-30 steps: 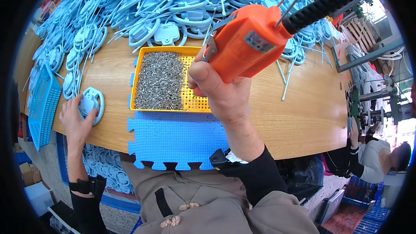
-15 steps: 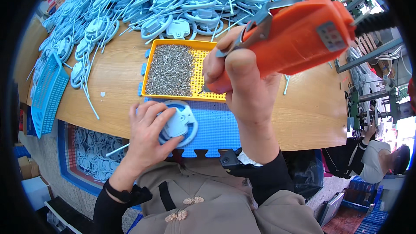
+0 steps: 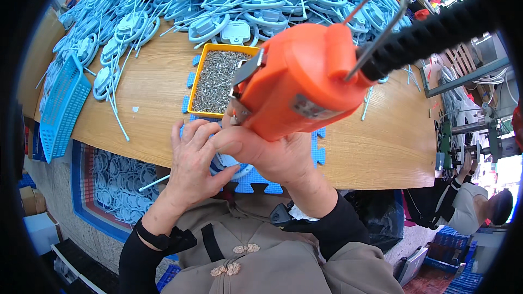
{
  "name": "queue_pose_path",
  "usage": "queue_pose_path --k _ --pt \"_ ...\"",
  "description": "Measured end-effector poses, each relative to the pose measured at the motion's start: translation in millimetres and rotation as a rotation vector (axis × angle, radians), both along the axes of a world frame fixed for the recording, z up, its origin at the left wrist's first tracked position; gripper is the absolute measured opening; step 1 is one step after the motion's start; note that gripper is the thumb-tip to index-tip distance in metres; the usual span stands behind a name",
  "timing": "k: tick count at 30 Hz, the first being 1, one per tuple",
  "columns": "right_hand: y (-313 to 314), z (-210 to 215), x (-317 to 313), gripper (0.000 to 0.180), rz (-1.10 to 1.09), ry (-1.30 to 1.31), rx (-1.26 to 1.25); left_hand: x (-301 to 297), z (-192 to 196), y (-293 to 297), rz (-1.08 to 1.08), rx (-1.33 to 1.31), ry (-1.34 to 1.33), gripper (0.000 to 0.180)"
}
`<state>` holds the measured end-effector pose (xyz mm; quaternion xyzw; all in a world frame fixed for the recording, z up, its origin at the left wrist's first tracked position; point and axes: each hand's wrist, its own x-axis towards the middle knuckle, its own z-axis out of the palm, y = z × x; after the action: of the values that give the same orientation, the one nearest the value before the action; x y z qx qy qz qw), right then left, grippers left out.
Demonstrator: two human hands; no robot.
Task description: Assembling blue plastic circular components using an electric screwdriver.
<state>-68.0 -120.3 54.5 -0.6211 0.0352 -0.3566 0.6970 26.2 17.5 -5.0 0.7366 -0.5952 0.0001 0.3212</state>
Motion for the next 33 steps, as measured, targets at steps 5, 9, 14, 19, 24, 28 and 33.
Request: queue_pose_path --k 5,9,14,19,24,28,33 --pt "1 -4 5 0.055 0.020 0.009 0.001 3 -2 0 0.007 0.008 0.017 0.054" --pt "0 -8 7 0.053 0.040 0.011 0.024 4 2 5 0.030 0.001 0.004 0.054" --pt "-19 6 2 0.060 0.097 -0.075 0.001 23 32 63 0.022 0.229 0.020 0.058" --pt "-45 11 -1 0.060 -0.043 -0.153 0.012 99 61 109 0.228 0.314 -0.059 0.070" --pt "-44 15 11 0.057 0.014 -0.183 0.034 234 24 47 0.542 0.218 -0.378 0.102" --pt "-49 13 6 0.057 -0.017 -0.203 0.083 299 24 -11 0.774 0.539 -0.314 0.123" --pt "-62 11 4 0.058 -0.068 -0.182 -0.019 330 12 -8 0.457 0.450 -0.172 0.110"
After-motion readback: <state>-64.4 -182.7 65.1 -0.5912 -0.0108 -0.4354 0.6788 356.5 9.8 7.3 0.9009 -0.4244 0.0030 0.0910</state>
